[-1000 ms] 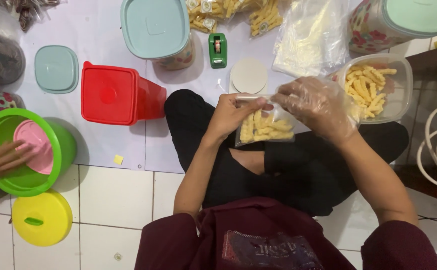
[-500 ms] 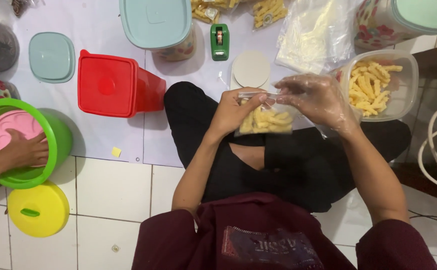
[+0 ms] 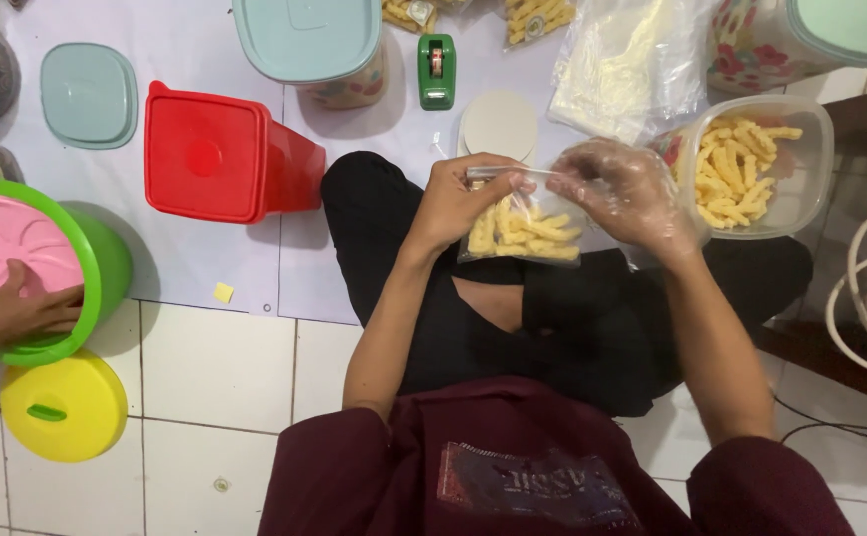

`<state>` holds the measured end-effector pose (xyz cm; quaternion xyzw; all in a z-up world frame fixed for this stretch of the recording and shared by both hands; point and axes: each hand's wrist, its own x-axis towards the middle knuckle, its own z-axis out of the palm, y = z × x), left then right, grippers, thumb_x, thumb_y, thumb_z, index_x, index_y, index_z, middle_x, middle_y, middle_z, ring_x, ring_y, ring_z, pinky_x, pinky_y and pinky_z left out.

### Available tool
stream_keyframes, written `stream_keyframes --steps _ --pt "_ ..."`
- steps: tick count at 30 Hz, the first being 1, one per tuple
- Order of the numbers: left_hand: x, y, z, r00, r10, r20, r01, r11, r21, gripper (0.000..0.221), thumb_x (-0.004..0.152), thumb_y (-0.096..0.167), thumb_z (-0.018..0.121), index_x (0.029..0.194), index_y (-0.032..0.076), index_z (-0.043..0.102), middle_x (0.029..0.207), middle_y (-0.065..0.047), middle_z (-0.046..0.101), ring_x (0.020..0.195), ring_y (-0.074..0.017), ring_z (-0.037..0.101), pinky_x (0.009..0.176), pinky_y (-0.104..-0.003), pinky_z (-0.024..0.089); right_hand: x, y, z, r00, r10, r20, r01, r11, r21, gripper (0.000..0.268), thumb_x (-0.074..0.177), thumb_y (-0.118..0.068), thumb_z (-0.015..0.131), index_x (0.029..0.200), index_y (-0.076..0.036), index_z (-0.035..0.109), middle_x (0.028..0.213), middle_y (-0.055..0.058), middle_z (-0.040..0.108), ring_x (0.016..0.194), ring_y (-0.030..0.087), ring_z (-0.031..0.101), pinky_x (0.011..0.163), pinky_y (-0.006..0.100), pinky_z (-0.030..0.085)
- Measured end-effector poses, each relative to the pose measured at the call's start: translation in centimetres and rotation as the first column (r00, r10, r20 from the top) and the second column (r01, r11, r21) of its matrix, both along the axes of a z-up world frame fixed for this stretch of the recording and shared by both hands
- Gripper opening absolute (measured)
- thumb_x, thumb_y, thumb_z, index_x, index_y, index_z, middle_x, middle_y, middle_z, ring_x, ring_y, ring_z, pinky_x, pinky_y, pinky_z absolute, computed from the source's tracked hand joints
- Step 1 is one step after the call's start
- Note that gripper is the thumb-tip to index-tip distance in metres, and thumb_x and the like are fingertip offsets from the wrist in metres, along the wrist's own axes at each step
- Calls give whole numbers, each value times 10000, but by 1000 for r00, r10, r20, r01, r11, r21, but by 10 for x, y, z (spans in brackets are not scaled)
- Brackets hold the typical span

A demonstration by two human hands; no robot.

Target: Packing snacks from a large container into small plastic bags and weighing them on a digital scale.

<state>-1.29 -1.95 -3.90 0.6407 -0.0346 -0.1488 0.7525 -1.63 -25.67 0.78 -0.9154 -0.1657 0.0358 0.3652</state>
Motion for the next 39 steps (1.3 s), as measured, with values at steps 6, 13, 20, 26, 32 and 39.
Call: stream_keyframes --steps 6,13,20,26,32,39 --pt "-10 -3 -15 998 64 -27 -66 995 -78 243 887 211 843 1094 90 803 880 -99 789 844 -86 646 824 -273 567 -15 15 -20 898 -169 -407 337 859 386 350 843 -147 899 1148 -53 755 1006 115 751 954 151 688 870 332 562" --pt "-22 1 -55 991 98 -95 -99 995 -6 257 901 246 844 1115 108 810 1002 -94 791 918 -114 672 852 -298 568 -29 28 -63 761 -343 -550 581 738 344 213 929 -206 831 1098 -87 780 899 110 742 805 141 676 697 301 549" --pt "-4 28 -56 992 -48 -116 39 996 -87 573 858 254 876 1363 76 673 1333 -180 658 1149 -258 642 1055 -422 531 -19 13 -100 909 -294 -297 403 802 440 207 954 -170 853 1108 -47 791 698 136 698 646 151 652 599 282 523" --pt "73 47 -124 941 280 -190 -227 939 259 354 1023 323 640 1304 110 675 1017 -171 698 737 -213 753 616 -281 649 -15 -10 -104 945 -283 -163 326 795 511 98 970 -62 828 1045 -6 800 791 175 715 747 159 661 635 335 517" --pt "145 32 -201 898 437 61 -327 567 756 359 944 365 547 1099 119 759 1023 -146 668 938 -276 650 865 -389 538 -22 -21 -89 865 -239 -441 476 668 572 183 961 20 699 1134 79 707 971 117 720 806 136 668 718 209 564" --pt "158 22 -160 829 483 -283 -266 785 560 277 972 207 567 971 -44 684 772 -145 711 422 -196 643 440 -266 599 -23 -21 -79 853 -227 -470 496 636 591 135 967 22 701 1099 47 713 994 94 726 863 142 702 755 202 572"
